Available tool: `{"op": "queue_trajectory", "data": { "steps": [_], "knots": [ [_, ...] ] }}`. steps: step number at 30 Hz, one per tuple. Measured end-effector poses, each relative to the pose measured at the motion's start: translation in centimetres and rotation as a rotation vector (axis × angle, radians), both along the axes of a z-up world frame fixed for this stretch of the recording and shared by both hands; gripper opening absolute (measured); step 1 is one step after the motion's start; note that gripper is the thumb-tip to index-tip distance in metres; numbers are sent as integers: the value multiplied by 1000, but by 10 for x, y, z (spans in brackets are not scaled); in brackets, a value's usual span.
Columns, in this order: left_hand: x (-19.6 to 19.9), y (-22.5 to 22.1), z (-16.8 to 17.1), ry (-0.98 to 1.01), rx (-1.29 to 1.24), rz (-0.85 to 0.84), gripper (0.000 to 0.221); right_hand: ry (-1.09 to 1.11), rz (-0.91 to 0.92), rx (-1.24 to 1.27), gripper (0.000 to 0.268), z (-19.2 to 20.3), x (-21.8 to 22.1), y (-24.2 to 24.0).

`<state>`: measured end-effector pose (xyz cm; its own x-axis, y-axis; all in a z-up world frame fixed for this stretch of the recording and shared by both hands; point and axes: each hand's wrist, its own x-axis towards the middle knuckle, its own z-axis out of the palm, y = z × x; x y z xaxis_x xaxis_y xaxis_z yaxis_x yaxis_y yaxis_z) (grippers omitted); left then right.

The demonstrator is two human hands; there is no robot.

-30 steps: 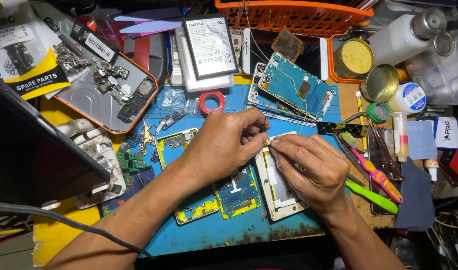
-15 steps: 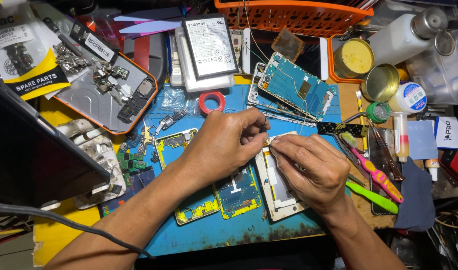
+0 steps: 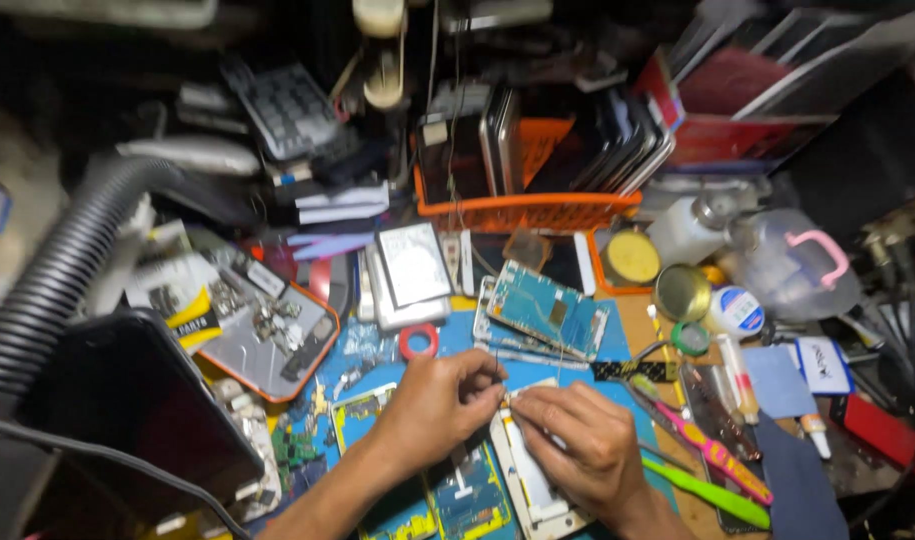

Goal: Connecting a battery ribbon cable to a smartphone motherboard during a repair process on a cluttered workbench.

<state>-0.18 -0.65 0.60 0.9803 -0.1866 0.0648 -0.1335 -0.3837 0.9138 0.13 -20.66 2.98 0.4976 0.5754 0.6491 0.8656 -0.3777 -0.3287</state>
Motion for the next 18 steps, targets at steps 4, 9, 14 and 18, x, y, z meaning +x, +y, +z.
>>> {"op": "queue_trajectory", "data": {
  "steps": [4, 9, 14, 18],
  "knots": [
    [2, 0, -10, 52, -54, 26, 6, -45, -12, 14, 10, -9, 3, -6],
    [4, -1, -10, 163, -63, 45, 7, -69, -106, 48, 3, -26, 5, -5],
    [10, -2, -16, 228, -45, 65, 9, 141, -179, -60, 12, -38, 4, -10],
    [10, -5, -2, 316, -5, 85, 6, 387, -182, -309, 32, -71, 19, -24]
  ]
}}
